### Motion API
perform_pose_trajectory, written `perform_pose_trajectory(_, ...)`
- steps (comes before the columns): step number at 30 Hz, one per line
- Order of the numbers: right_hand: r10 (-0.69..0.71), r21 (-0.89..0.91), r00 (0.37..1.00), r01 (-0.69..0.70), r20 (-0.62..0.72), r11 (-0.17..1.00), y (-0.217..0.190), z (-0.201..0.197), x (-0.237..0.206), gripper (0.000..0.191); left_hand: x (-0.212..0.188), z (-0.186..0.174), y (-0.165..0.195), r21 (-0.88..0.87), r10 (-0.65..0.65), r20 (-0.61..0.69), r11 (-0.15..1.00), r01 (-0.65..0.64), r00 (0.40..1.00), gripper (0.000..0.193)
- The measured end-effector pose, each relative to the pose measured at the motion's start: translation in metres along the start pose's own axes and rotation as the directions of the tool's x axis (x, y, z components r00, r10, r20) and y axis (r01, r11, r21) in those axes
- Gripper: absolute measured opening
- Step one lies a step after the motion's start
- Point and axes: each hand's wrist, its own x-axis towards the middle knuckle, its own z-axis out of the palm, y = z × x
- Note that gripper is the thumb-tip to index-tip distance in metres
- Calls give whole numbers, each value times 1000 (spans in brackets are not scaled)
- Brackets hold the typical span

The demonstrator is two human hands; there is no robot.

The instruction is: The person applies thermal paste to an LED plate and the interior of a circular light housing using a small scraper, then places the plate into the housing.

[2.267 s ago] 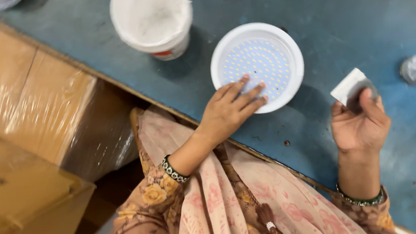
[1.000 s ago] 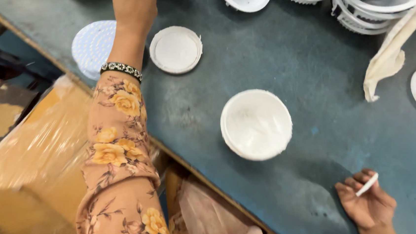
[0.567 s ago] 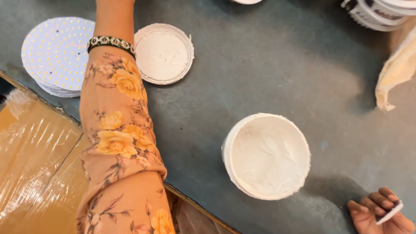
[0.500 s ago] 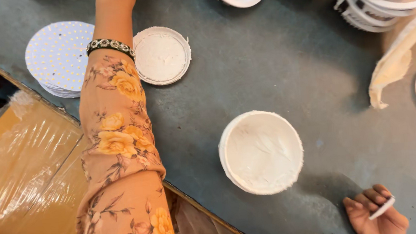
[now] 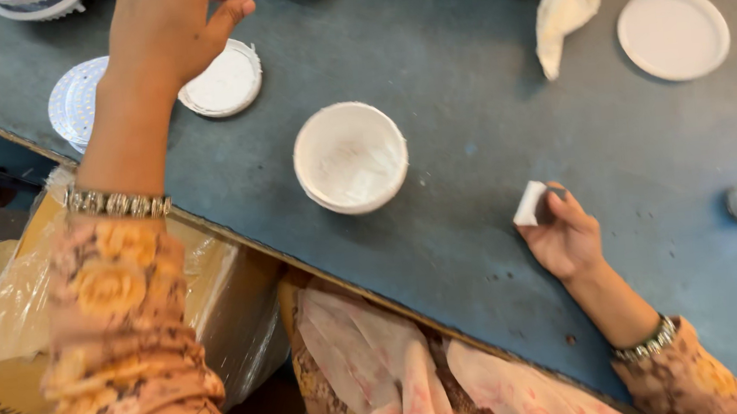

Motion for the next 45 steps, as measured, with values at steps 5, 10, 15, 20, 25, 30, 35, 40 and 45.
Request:
perform_pose_trajectory(5, 17, -76, 999, -20, -40, 997, 4, 22, -11, 18, -6, -33, 148, -657, -144, -38, 749, 84, 989, 20)
perform_pose_trajectory(10, 46, -20, 989, -49, -139, 999, -12, 16, -39, 18, -21, 48, 272, -592, -28, 236, 788, 167, 971, 30)
perform_pose_trajectory(15, -68, -51, 991, 63, -112, 997, -67, -26, -94, 16, 11, 192, 313, -410, -28, 393, 890, 202, 919, 64)
perform_pose_trajectory(20, -112, 9, 958, 118, -262, 993, -98, -67, -124, 17, 127, 312, 287, -765, -591, 296, 323, 557, 750, 91)
perform_pose_trajectory(25, -214, 29, 942, 229, -259, 973, -115, -92, -109, 19, 209, 338, 223, -869, -799, 433, -248, 428, 417, 104)
perform_pose_trajectory(30, -232, 67, 891, 279, -391, 958, -115, -106, -92, 22, 274, 335, 182, -847, -783, 517, -407, 342, 347, 102)
perform_pose_trajectory(35, -229, 42, 863, 277, -450, 960, -115, -109, -89, 20, 305, 338, 167, -824, -721, 563, -452, 341, 405, 101)
perform_pose_trajectory(40, -234, 41, 867, 280, -439, 959, -111, -101, -91, 19, 293, 336, 169, -828, -728, 547, -401, 392, 412, 97)
perform_pose_trajectory(45, -252, 52, 884, 295, -393, 954, -114, -92, -93, 17, 260, 336, 211, -840, -747, 531, -404, 361, 400, 92)
